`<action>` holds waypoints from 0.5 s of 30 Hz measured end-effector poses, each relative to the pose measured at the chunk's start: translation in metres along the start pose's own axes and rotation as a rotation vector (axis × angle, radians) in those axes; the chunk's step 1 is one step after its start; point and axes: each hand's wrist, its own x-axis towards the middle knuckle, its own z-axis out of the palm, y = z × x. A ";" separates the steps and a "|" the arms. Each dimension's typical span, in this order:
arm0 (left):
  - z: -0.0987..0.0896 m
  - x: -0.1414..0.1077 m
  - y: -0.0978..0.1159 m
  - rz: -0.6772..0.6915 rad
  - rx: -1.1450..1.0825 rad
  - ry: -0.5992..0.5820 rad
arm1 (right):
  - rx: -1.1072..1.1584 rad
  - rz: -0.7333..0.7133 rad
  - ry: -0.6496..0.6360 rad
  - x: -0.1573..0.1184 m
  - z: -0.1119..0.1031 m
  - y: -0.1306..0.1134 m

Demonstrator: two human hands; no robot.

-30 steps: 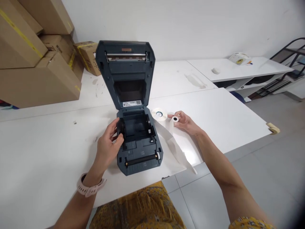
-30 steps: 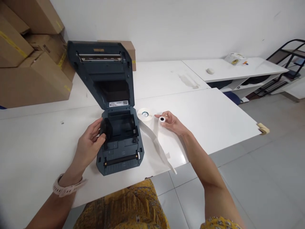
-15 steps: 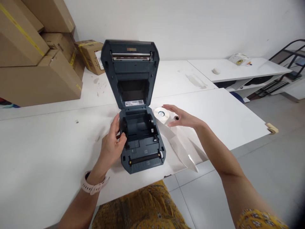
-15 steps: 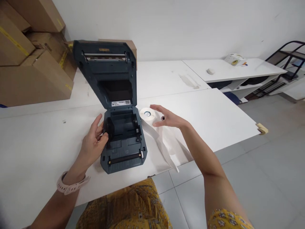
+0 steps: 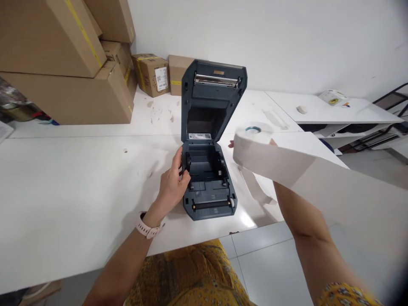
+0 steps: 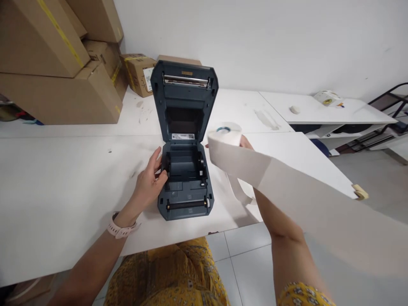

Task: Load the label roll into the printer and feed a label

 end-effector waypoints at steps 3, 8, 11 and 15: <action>0.000 0.000 -0.001 0.010 -0.013 0.004 | -0.229 -0.149 -0.142 0.019 0.033 -0.019; -0.002 0.000 0.001 0.016 -0.007 -0.001 | -0.763 -0.237 -0.359 0.037 0.074 -0.027; -0.003 -0.001 0.004 0.018 0.008 -0.016 | -0.956 -0.186 -0.416 0.041 0.087 -0.015; -0.003 -0.001 0.006 0.015 0.010 -0.015 | -1.080 -0.251 -0.442 0.042 0.093 -0.002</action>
